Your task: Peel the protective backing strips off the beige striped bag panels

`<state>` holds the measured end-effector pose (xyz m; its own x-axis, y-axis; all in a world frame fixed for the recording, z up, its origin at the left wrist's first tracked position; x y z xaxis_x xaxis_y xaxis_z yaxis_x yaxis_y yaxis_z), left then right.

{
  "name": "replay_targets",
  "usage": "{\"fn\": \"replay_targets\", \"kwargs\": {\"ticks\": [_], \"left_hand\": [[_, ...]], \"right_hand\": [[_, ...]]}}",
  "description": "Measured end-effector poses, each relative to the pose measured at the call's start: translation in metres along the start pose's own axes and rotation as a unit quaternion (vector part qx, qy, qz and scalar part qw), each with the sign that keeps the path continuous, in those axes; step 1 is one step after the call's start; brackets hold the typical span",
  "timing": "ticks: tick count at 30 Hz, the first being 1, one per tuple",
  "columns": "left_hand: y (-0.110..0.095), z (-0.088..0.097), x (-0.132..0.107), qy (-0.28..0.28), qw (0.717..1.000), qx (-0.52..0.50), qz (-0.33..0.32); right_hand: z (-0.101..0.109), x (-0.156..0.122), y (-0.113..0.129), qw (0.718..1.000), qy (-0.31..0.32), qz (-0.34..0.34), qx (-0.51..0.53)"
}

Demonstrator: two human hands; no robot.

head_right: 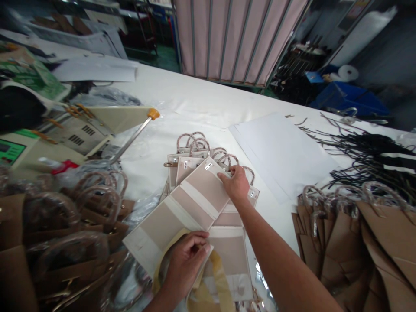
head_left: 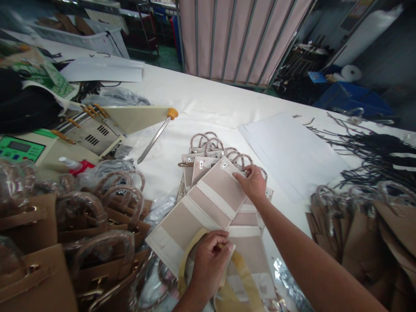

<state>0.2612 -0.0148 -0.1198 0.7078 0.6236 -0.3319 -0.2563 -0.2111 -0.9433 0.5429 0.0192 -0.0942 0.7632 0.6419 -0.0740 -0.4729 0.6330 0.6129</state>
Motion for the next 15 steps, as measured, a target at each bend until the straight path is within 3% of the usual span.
{"fn": "replay_targets", "kwargs": {"ticks": [5,11,15], "left_hand": [[-0.002,0.002,0.001,0.0,1.0,-0.003,0.006],[-0.004,0.003,0.0,-0.002,1.0,-0.01,0.016],[0.005,0.001,0.002,0.01,0.999,-0.018,0.033]], "right_hand": [[-0.002,0.008,-0.014,0.998,0.035,0.011,0.055],[-0.008,-0.002,-0.001,0.985,0.075,0.153,0.041],[-0.005,0.003,-0.006,0.978,0.117,0.169,0.026]]}}
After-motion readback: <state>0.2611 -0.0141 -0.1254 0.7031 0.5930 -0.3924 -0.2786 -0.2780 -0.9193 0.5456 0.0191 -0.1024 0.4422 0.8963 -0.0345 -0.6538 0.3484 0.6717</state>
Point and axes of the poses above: each hand's wrist, its own x-axis towards the middle knuckle, its own z-axis out of the back of the hand, y = z × x, the point moved 9 cm from there along x, towards the middle knuckle, and after that the axes turned 11 degrees about y, right-handed, at the moved point
